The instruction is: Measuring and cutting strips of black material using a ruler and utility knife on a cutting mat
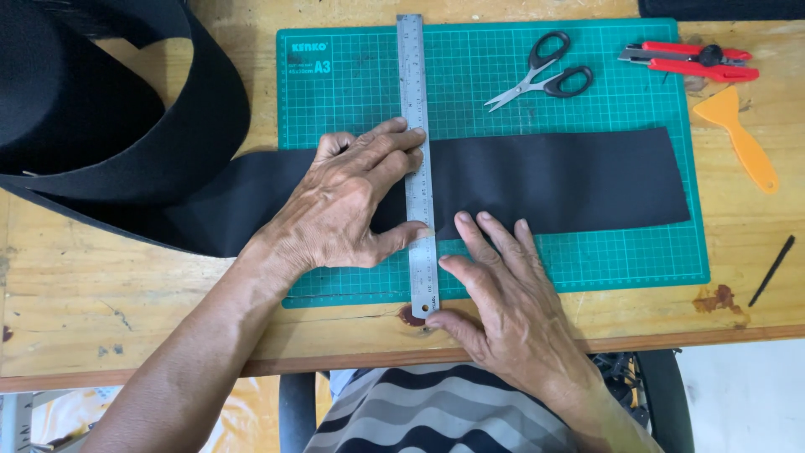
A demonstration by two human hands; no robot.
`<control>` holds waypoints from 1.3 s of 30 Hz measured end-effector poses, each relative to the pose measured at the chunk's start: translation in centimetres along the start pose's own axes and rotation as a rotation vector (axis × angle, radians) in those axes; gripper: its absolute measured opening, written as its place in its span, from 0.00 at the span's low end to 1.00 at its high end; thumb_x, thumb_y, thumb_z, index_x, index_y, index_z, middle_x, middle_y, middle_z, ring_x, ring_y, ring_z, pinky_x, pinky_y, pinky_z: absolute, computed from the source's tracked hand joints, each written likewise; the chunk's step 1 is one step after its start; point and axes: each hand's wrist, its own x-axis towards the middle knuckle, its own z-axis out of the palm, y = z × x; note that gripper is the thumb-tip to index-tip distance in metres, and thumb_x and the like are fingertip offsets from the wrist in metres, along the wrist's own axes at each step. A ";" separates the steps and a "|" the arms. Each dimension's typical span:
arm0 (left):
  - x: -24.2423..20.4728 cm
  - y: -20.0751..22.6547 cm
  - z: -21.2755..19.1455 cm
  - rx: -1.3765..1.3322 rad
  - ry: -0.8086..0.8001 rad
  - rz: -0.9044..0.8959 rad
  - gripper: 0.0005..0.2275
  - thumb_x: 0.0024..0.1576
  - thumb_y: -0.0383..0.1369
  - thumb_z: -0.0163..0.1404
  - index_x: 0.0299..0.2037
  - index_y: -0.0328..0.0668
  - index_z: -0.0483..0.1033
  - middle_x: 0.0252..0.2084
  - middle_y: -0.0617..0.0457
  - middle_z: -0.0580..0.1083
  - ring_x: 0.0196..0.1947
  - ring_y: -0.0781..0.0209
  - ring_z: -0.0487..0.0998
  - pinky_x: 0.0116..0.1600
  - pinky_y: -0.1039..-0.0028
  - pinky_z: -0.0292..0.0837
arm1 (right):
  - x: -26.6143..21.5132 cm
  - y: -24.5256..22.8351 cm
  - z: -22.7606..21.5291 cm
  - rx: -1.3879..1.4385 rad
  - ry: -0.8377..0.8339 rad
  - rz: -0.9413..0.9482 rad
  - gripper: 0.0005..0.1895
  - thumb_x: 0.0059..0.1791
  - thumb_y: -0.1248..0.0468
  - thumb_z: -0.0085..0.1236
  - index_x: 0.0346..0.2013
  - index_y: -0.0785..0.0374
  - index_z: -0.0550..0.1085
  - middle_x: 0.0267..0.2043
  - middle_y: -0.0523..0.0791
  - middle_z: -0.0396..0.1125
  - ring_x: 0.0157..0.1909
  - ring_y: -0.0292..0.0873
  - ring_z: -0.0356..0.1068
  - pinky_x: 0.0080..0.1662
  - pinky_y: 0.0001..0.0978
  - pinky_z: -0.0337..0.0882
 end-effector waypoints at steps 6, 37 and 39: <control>-0.1 0.1 0.0 -0.006 -0.006 -0.003 0.30 0.54 0.49 0.61 0.59 0.32 0.71 0.70 0.42 0.66 0.73 0.43 0.62 0.61 0.54 0.56 | -0.1 0.1 0.0 0.003 -0.012 0.003 0.31 0.50 0.42 0.58 0.57 0.61 0.67 0.76 0.56 0.53 0.78 0.62 0.50 0.73 0.66 0.49; 0.3 0.3 -0.7 -0.066 -0.107 -0.067 0.31 0.45 0.51 0.64 0.54 0.42 0.71 0.73 0.42 0.63 0.76 0.44 0.58 0.63 0.51 0.51 | 0.2 -0.2 -1.3 0.060 0.029 -0.220 0.15 0.49 0.58 0.69 0.46 0.58 0.75 0.66 0.49 0.64 0.70 0.66 0.60 0.61 0.92 0.45; 0.3 0.3 -0.7 -0.067 -0.128 -0.082 0.31 0.46 0.51 0.64 0.55 0.42 0.71 0.74 0.43 0.62 0.76 0.45 0.57 0.63 0.51 0.51 | -0.1 0.1 -1.1 0.084 0.015 -0.211 0.15 0.50 0.59 0.69 0.46 0.59 0.75 0.67 0.50 0.63 0.70 0.66 0.59 0.62 0.91 0.44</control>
